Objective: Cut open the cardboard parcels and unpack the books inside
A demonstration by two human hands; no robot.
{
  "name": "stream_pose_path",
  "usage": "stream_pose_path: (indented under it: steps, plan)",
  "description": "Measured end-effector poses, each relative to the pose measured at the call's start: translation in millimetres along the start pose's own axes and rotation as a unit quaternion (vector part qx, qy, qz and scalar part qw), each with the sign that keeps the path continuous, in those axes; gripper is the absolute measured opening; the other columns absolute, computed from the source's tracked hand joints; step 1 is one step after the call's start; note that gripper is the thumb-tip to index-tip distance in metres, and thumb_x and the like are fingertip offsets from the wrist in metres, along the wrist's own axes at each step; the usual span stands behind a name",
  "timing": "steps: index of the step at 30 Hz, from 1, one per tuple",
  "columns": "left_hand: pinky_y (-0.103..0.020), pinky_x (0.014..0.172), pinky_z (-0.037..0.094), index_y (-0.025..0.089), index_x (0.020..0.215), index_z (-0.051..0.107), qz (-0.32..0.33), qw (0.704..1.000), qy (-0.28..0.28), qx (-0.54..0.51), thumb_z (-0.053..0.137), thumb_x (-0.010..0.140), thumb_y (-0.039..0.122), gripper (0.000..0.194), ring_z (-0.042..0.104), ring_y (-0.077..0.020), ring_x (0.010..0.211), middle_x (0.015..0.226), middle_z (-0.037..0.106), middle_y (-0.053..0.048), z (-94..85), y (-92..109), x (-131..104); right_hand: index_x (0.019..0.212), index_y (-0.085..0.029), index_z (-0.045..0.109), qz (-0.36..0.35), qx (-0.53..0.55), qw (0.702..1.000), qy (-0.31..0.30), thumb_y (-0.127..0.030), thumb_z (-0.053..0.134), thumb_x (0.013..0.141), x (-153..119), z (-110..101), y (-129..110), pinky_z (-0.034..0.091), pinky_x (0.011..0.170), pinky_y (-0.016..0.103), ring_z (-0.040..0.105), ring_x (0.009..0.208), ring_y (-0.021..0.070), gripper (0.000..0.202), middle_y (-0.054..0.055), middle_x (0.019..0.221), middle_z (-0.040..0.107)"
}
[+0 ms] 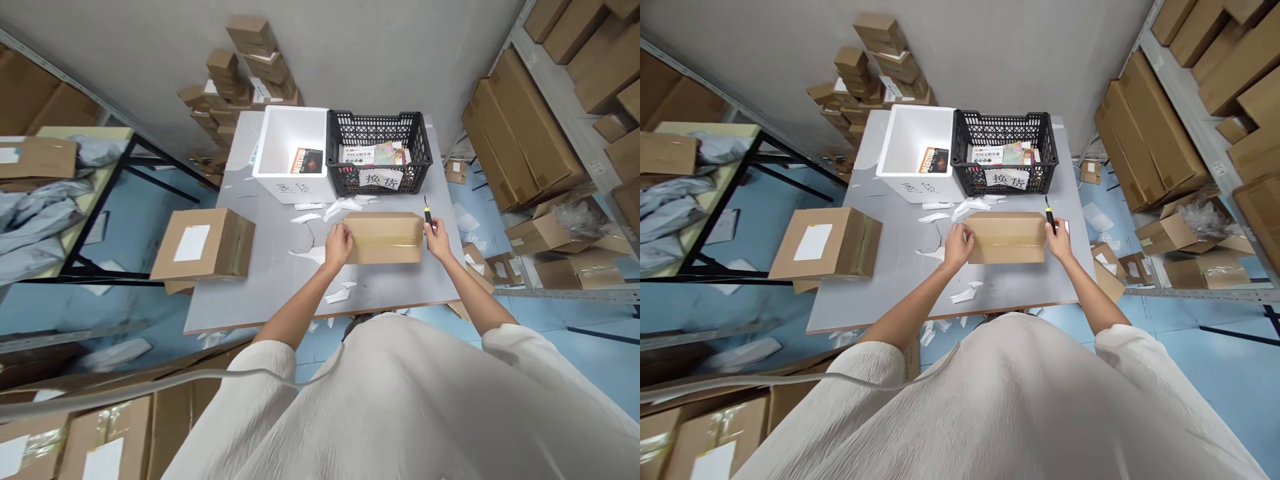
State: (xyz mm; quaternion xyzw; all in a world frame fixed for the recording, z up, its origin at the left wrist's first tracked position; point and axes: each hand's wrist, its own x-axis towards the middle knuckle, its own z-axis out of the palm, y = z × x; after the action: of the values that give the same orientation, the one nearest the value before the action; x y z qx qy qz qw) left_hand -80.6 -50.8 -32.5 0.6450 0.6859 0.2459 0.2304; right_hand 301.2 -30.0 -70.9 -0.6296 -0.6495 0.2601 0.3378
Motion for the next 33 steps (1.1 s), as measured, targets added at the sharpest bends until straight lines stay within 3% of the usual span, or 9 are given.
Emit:
stream_pose_path:
  steps: [4,7,10,15,21,27,31,33]
  plan:
    - [-0.058,0.129,0.047,0.023,0.145,0.066,0.061,0.995,-0.045,0.065,0.055,0.101,0.025,0.045,0.059,-0.0377,0.151,0.160,0.064,-0.018,11.8,3,-1,0.143,-0.025,0.061,0.057,0.076,0.995,0.022,-0.085,0.052,0.104,-2,3,-11,0.057,0.115,0.055,0.071,0.130,0.0347,0.072,0.017,0.143,0.073]
    - [-0.070,0.138,0.031,0.023,0.167,0.055,0.070,0.987,-0.077,0.125,0.061,0.101,0.033,0.067,0.038,-0.0445,0.170,0.184,0.046,-0.016,21.5,1,-1,0.138,-0.023,0.063,0.053,0.079,0.995,0.017,-0.092,0.055,0.098,-7,6,-15,0.055,0.119,0.055,0.067,0.138,0.0363,0.081,0.021,0.148,0.070]
    - [-0.071,0.133,0.040,0.020,0.179,0.042,0.063,0.983,-0.104,0.138,0.061,0.103,0.040,0.080,0.043,-0.0494,0.168,0.192,0.029,-0.019,30.9,-5,4,0.138,-0.023,0.063,0.079,0.090,0.993,-0.012,-0.097,0.053,0.095,-10,10,-15,0.058,0.114,0.053,0.069,0.136,0.0365,0.086,0.022,0.151,0.069]
    - [-0.063,0.123,0.054,0.015,0.183,0.033,0.073,0.974,-0.133,0.169,0.074,0.101,0.045,0.096,0.047,-0.0530,0.163,0.194,0.018,-0.024,35.5,-9,14,0.134,-0.025,0.064,0.103,0.088,0.990,-0.038,-0.092,0.056,0.095,-8,12,-18,0.057,0.117,0.054,0.072,0.134,0.0362,0.078,0.018,0.145,0.076]
    - [-0.060,0.114,0.061,0.012,0.182,0.032,0.098,0.958,-0.158,0.216,0.060,0.110,0.040,0.082,0.054,-0.0510,0.156,0.192,0.022,-0.027,21.6,-11,13,0.129,-0.024,0.066,0.109,0.075,0.991,-0.036,-0.082,0.058,0.098,-12,9,-34,0.056,0.119,0.054,0.074,0.133,0.0352,0.066,0.017,0.138,0.080]
    - [-0.058,0.112,0.063,0.013,0.178,0.041,0.102,0.949,-0.164,0.250,0.060,0.110,0.043,0.077,0.062,-0.0475,0.147,0.188,0.032,-0.027,11.4,-13,-16,0.125,-0.025,0.068,0.128,0.078,0.988,-0.047,-0.073,0.062,0.099,-22,4,-34,0.063,0.109,0.053,0.077,0.124,0.0329,0.056,0.014,0.130,0.082]
    - [-0.070,0.131,0.044,0.008,0.175,0.045,0.128,0.944,-0.128,0.276,0.058,0.107,0.036,0.074,0.047,-0.0512,0.163,0.182,0.042,-0.029,12.9,-4,-36,0.122,-0.025,0.072,0.143,0.063,0.986,-0.057,-0.067,0.061,0.098,-20,-4,-34,0.066,0.099,0.050,0.079,0.110,0.0303,0.050,0.012,0.125,0.082]
    - [-0.069,0.135,0.038,0.003,0.173,0.046,0.147,0.943,-0.119,0.275,0.056,0.106,0.031,0.074,0.043,-0.0495,0.166,0.176,0.048,-0.031,14.6,1,-40,0.124,-0.024,0.075,0.119,0.028,0.992,-0.042,-0.062,0.058,0.100,-15,-10,-40,0.064,0.103,0.049,0.078,0.110,0.0306,0.048,0.013,0.125,0.082]
